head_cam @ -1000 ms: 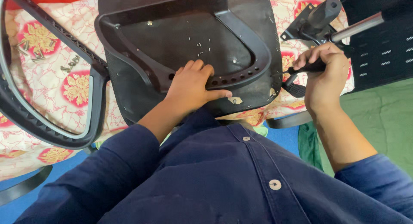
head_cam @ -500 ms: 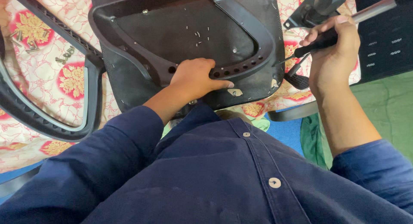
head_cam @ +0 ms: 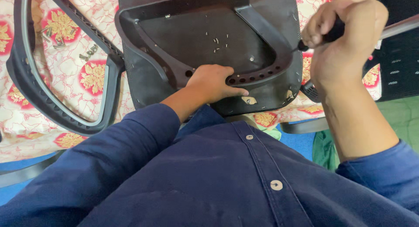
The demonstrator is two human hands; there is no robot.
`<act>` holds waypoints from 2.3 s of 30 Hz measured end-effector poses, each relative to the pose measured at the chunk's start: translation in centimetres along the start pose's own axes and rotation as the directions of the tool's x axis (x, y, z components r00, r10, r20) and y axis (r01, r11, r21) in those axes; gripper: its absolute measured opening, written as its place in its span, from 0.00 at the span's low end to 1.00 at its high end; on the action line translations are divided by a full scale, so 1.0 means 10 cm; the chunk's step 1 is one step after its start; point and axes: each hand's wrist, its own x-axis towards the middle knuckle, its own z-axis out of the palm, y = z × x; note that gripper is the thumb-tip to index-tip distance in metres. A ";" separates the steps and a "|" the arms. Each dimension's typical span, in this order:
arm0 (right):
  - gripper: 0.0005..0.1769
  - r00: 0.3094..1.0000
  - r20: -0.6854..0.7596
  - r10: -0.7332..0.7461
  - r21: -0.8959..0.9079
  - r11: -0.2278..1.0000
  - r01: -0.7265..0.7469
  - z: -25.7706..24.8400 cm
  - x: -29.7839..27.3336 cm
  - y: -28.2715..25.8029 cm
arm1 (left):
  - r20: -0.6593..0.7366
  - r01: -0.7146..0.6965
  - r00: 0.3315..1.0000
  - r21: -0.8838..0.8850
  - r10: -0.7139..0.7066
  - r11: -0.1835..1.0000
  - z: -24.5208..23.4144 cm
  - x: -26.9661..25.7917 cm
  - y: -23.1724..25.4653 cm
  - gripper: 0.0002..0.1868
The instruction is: The person uses a screwdriver to tighten screws into the underside of a black plastic chair seat. They hold the seat steady with one hand while turning the screwdriver with the other, working on multiple screw holes around the seat's perimeter.
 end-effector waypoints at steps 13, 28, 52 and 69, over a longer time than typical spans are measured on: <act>0.20 0.955 0.198 0.220 0.124 0.961 -0.247 0.42 0.12 0.45 | 0.069 0.039 0.997 0.008 -0.040 0.999 -0.08 -0.02 0.05 0.42; 0.20 0.952 0.173 0.251 0.107 0.956 -0.272 0.53 0.06 0.48 | 0.062 0.031 0.998 0.026 -0.033 0.999 -0.05 -0.01 0.03 0.41; 0.09 0.866 0.390 0.312 0.035 0.935 -0.353 0.65 0.23 0.44 | 0.049 0.013 0.999 0.039 -0.015 0.999 -0.05 -0.01 0.03 0.40; 0.19 0.758 0.532 0.377 -0.064 0.911 -0.408 0.58 0.35 0.34 | 0.078 0.048 0.996 0.030 -0.050 0.998 -0.08 -0.01 0.06 0.41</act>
